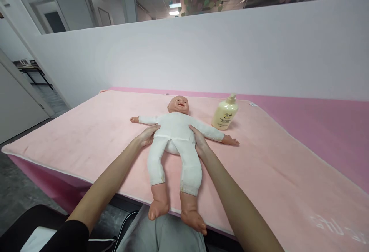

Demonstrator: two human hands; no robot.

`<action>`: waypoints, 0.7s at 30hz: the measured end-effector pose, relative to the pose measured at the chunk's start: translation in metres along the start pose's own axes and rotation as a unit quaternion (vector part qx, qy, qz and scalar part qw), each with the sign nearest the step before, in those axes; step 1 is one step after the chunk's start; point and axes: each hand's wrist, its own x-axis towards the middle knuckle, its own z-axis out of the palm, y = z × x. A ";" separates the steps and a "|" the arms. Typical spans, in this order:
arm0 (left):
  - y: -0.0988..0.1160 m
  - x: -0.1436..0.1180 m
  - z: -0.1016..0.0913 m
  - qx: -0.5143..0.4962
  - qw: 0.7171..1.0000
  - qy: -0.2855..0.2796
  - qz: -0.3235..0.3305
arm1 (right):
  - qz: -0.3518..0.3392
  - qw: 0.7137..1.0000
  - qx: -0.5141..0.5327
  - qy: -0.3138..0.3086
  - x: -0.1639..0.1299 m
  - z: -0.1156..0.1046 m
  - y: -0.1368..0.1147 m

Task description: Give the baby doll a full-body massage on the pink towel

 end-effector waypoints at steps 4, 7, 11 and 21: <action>-0.001 0.002 -0.002 -0.004 1.000 0.007 0.000 | -0.004 1.000 0.006 -0.002 0.002 -0.001 0.001; -0.002 0.002 -0.004 0.001 1.000 0.008 0.004 | -0.003 1.000 0.004 -0.001 0.002 -0.001 0.000; -0.003 0.004 -0.005 0.002 1.000 0.008 0.006 | -0.001 1.000 0.005 -0.006 0.000 -0.001 0.000; -0.002 0.002 -0.003 0.011 1.000 0.027 0.005 | 0.001 1.000 0.015 0.000 0.000 0.000 0.000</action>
